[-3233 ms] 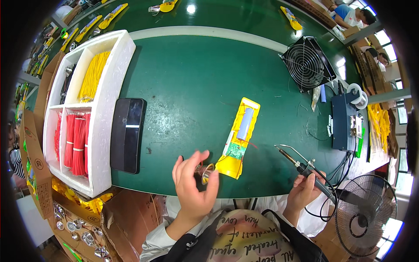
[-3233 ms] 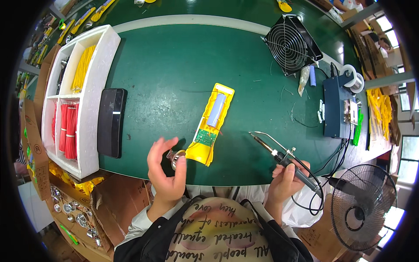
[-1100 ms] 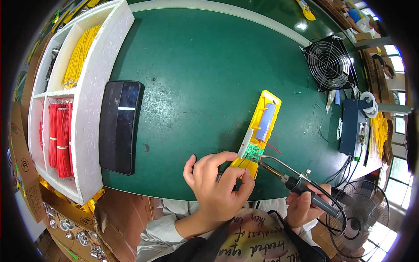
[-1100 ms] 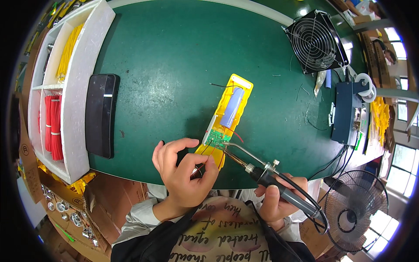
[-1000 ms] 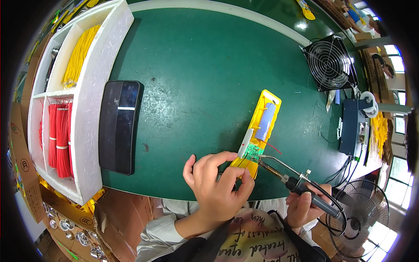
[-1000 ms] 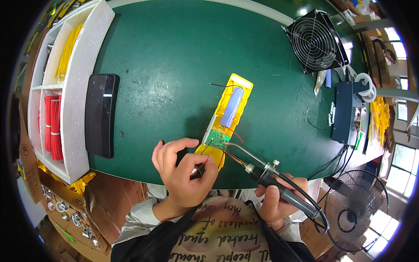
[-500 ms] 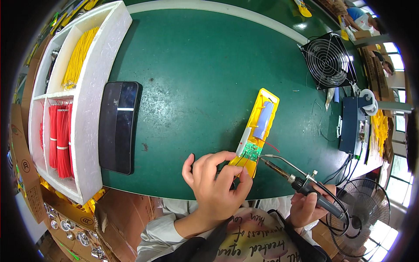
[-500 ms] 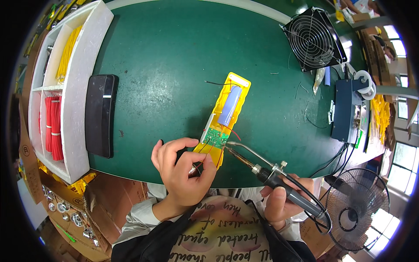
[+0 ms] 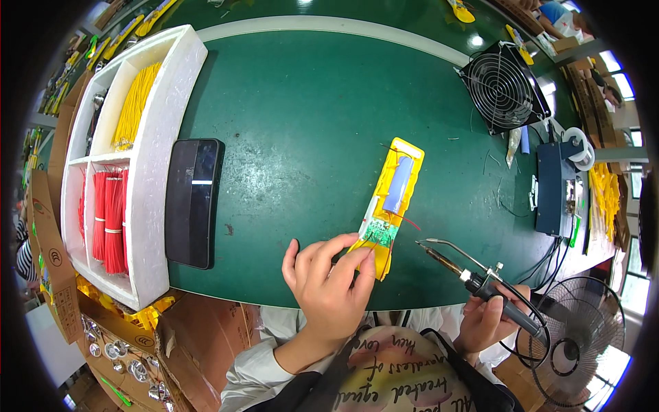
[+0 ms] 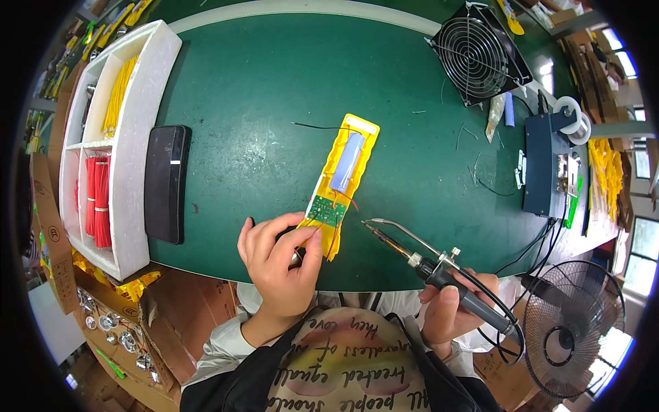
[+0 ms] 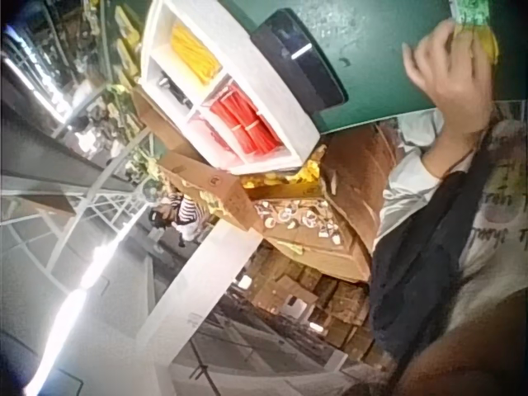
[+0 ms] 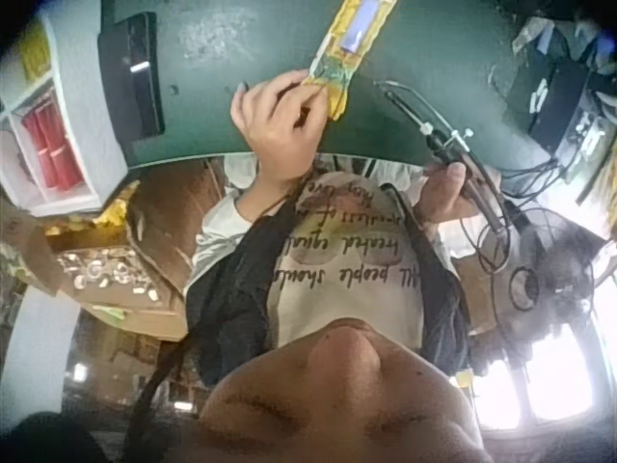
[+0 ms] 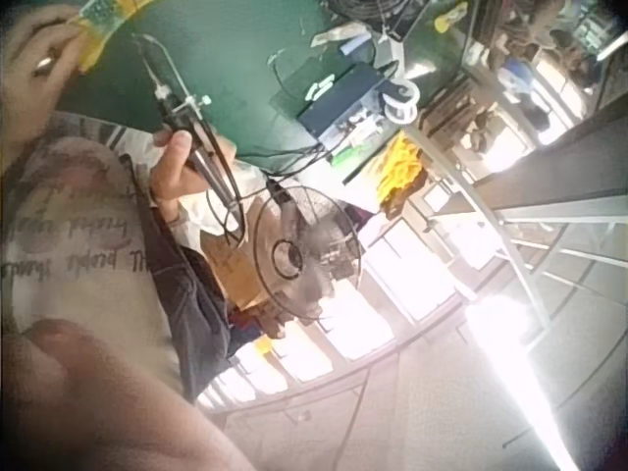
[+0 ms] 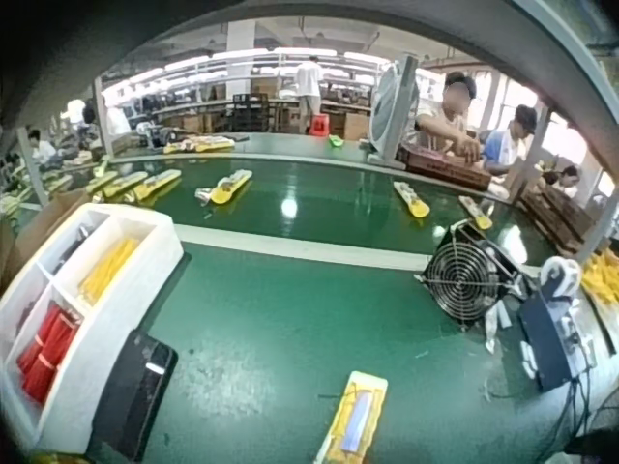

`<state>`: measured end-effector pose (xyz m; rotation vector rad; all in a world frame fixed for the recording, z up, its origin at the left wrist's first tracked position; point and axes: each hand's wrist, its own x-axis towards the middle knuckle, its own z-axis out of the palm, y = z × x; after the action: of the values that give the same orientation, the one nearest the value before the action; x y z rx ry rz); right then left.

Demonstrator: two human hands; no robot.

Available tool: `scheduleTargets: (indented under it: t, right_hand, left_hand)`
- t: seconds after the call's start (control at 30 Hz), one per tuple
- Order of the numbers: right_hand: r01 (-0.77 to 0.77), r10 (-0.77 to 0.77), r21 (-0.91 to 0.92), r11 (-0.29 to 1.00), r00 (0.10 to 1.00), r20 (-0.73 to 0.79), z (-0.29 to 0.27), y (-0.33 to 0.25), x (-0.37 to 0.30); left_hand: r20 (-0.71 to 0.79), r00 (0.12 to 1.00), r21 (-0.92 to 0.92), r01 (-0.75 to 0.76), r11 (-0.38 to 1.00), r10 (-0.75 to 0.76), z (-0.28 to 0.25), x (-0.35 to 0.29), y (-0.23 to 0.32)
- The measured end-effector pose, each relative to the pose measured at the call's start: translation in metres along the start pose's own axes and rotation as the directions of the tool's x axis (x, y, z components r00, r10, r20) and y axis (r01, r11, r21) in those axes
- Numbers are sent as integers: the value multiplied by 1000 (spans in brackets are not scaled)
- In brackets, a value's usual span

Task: The person solders wires and circuit boards inside flashlight housings using a soldering iron, retrieves reflector parts, and places the assembled flashlight components onto a conveyor belt.

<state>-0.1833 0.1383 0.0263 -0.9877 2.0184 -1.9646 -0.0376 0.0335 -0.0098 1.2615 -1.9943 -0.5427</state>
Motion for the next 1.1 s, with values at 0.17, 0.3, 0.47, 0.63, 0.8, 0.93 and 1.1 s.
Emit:
scheduleTargets:
  t: [0.17, 0.3, 0.47, 0.63, 0.8, 0.93, 1.1]
  right_hand:
    - [-25, 26, 34, 999, 999, -37, -7, 4, -1]
    - [-21, 25, 75, 997, 998, -58, -12, 7, -2]
    - [-13, 30, 122, 992, 989, -142, -23, 14, 1]
    - [-104, 142, 195, 975, 971, -190, -30, 15, 14]
    - [-126, 161, 173, 977, 966, -203, -39, 26, 28]
    - [-158, 219, 229, 961, 937, -273, -43, 31, 41]
    - [-217, 284, 226, 950, 901, -327, -54, 33, 44]
  left_hand:
    - [-40, 999, 34, -3, 999, 5, 5, -3, -2]
    - [-44, 999, 23, -21, 1000, 22, 1, -1, 0]
    - [137, 989, -150, 80, 985, -59, -23, 19, 11]
    - [379, 925, 177, -29, 984, -41, -24, 49, 32]
    - [440, 898, 360, -165, 918, -11, -36, 123, 24]
    - [328, 945, 444, -160, 882, 6, 7, 236, -1]
    - [126, 991, 603, -111, 790, 43, 82, 378, -40]
